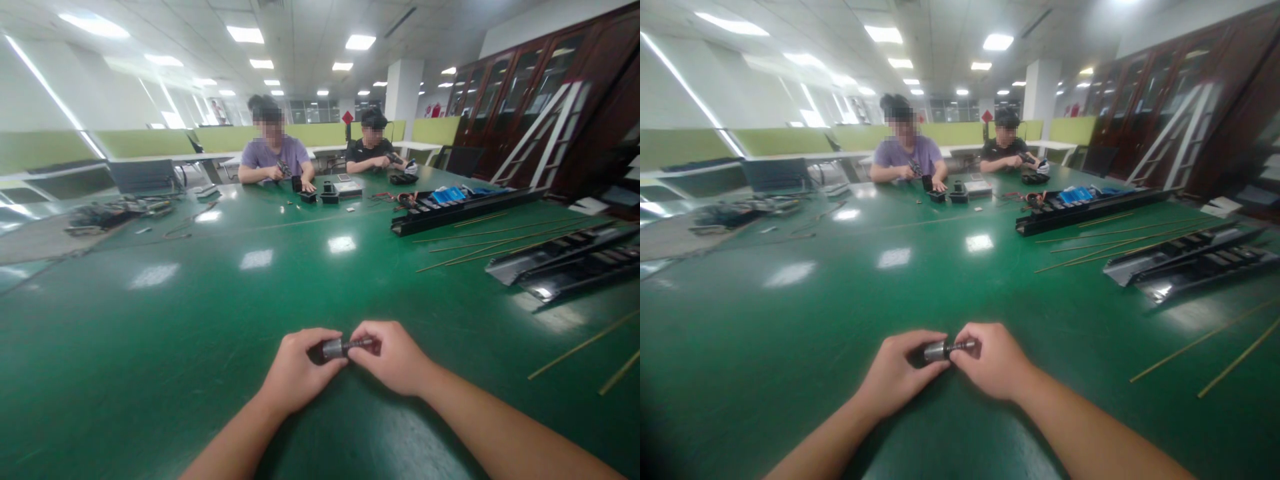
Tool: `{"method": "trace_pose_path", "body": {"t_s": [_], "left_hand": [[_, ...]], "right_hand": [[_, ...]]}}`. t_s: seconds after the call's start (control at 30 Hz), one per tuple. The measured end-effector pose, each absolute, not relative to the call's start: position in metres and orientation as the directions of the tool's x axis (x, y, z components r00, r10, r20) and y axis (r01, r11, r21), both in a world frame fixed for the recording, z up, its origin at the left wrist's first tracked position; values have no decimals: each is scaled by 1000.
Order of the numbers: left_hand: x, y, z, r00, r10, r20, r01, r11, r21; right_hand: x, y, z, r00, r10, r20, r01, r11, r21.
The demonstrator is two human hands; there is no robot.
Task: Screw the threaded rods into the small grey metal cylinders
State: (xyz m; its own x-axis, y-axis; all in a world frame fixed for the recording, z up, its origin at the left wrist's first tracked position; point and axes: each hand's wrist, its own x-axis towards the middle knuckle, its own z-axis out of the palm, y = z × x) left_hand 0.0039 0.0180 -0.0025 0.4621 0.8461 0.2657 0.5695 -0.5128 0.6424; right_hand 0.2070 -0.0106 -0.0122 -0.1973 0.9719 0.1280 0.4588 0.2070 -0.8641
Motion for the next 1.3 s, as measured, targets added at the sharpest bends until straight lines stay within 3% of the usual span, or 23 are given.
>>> {"method": "trace_pose_path", "body": {"t_s": [1.3], "left_hand": [[4,18,-2,459,845,275,556,-514,653]], "right_hand": [[207,-10,-14,-198,970,140,458,218,-862]]}}
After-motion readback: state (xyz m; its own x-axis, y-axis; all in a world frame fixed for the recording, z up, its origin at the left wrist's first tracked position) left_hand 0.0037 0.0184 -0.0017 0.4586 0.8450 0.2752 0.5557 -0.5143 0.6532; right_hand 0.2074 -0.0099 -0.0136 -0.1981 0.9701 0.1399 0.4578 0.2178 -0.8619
